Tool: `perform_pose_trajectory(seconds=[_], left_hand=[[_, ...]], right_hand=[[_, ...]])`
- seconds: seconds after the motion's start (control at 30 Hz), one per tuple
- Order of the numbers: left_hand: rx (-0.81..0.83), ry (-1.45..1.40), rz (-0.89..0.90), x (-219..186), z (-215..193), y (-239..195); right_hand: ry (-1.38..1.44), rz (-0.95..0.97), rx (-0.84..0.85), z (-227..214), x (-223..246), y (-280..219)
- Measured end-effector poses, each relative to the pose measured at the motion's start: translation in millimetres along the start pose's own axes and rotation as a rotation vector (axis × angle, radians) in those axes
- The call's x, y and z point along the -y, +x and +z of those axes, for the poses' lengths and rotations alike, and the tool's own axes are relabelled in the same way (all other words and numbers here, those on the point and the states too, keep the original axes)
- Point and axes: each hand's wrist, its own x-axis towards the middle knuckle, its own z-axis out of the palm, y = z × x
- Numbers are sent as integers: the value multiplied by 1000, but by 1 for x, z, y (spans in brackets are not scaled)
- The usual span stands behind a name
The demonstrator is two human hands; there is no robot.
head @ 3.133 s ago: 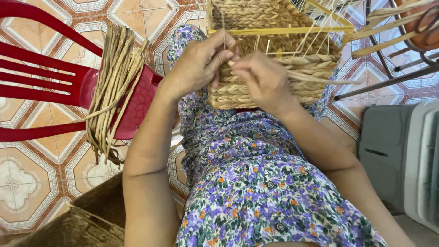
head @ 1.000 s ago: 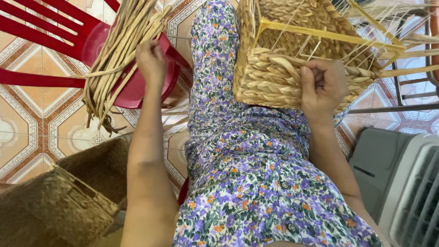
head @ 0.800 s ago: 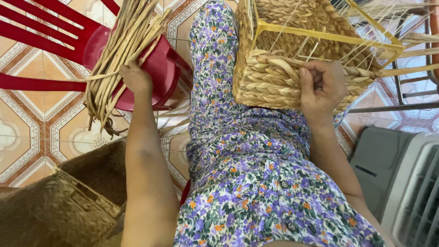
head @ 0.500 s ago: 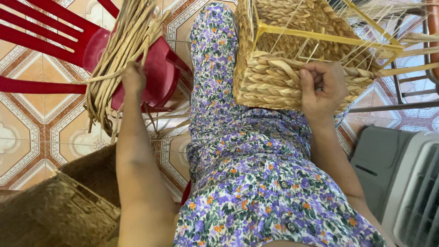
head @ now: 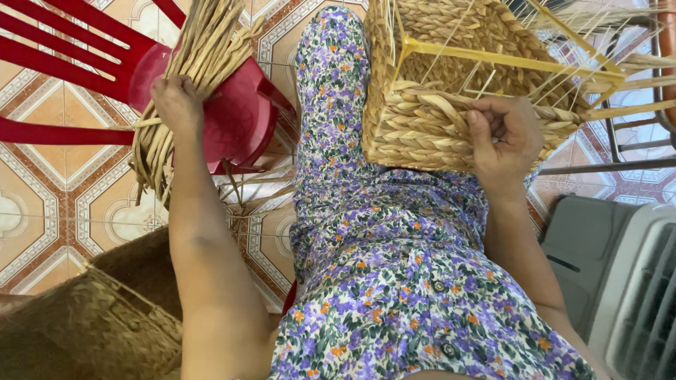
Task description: The person weaves a rectangular basket by hand, interlacing dried palm strips through a vertical frame. They periodically trim excess strip ends with scissors and continue weaving rows to build up the basket walls.
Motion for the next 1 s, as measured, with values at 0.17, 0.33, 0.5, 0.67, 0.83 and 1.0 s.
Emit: perform_pose_trajectory(seconds=[0.17, 0.33, 0.5, 0.67, 0.83, 1.0], left_hand=[[70, 44, -144, 1, 35, 18], [86, 109, -150, -4, 46, 20], [159, 174, -159, -8, 50, 27], [216, -125, -65, -2, 41, 30], [92, -186, 77, -3, 19, 29], [105, -139, 48, -14, -6, 37]], right_hand=[[-29, 6, 0, -2, 1, 3], [-101, -1, -20, 0, 2, 1], [-92, 28, -20, -1, 0, 0], [-89, -8, -18, 0, 2, 2], [-102, -32, -4, -2, 5, 2], [-88, -39, 2, -2, 6, 3]])
